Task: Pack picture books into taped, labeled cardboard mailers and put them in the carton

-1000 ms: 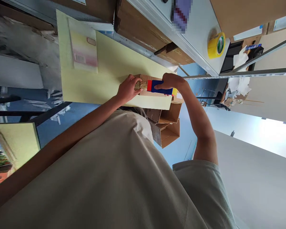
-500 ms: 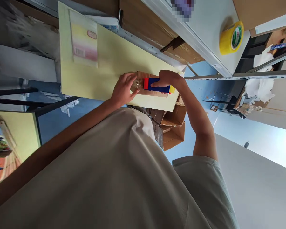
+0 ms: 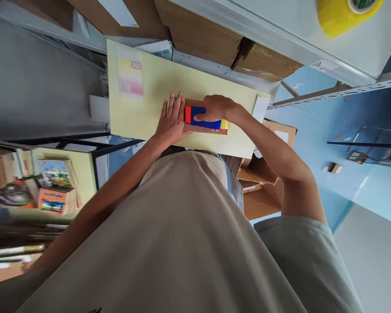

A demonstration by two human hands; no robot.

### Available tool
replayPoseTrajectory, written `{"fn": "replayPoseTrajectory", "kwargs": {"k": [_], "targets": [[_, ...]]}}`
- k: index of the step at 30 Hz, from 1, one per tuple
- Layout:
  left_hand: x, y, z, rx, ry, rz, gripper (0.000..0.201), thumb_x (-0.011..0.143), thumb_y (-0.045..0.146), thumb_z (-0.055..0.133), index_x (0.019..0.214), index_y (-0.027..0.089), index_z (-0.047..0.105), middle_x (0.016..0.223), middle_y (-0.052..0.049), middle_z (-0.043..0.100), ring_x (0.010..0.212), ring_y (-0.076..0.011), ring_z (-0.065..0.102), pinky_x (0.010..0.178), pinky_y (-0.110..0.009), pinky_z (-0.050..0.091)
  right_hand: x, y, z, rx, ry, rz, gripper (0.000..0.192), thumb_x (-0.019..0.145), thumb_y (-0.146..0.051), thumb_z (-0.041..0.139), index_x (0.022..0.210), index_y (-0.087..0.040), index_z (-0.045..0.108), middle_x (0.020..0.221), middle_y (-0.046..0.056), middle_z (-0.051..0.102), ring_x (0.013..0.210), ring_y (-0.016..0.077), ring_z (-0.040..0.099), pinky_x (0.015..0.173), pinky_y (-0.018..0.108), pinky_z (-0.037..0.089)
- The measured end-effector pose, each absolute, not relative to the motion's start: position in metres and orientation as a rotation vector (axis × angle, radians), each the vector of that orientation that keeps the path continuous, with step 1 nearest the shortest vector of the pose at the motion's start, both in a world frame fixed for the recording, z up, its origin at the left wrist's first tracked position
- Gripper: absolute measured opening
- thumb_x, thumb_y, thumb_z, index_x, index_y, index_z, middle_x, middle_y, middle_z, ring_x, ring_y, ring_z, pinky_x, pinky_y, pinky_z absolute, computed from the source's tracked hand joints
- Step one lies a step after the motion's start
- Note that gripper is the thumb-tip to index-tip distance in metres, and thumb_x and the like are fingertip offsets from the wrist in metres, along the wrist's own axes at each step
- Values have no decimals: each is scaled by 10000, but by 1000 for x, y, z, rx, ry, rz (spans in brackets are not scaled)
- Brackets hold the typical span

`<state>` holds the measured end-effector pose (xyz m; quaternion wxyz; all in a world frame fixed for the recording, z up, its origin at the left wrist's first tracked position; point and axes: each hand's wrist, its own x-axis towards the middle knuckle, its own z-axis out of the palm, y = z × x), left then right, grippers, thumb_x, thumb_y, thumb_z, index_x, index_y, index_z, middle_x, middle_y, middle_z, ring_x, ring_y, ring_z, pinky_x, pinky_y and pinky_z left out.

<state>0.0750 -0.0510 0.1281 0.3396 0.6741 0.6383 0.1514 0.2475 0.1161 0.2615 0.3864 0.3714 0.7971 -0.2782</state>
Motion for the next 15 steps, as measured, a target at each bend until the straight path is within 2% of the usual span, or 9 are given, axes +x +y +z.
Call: {"fn": "replayPoseTrajectory", "kwargs": {"k": [5,9,12,15], "targets": [[73,-54,133,1796,1727,253,1242,1033,716,788,1953,158,168,2038,-226,144,1914,-479,26,1522,-781,53,265,124,257,879,2110,-804,813,1023,-870,712,1353,-136,831,1047,193,832,1037,396,775,863,441,561],[75,-54,144,1846,1757,109,1216,1096,725,730,1931,45,166,2032,-252,140,1914,-471,36,1543,-716,29,286,132,263,865,2128,-847,780,1009,-867,735,1303,-155,851,999,182,838,1019,398,803,829,421,554],[77,-52,151,1830,1767,36,1377,1005,760,853,1932,28,145,2012,-319,133,1903,-520,51,1536,-729,48,315,139,270,891,2097,-867,756,1026,-866,720,1232,-155,876,960,179,850,984,388,816,816,418,552],[77,-50,152,1819,1764,9,1522,903,769,952,1942,44,108,2000,-357,117,1893,-558,53,1527,-753,52,359,150,277,917,2028,-896,814,1035,-931,656,1148,-162,899,907,167,852,923,360,808,820,425,563]]}}
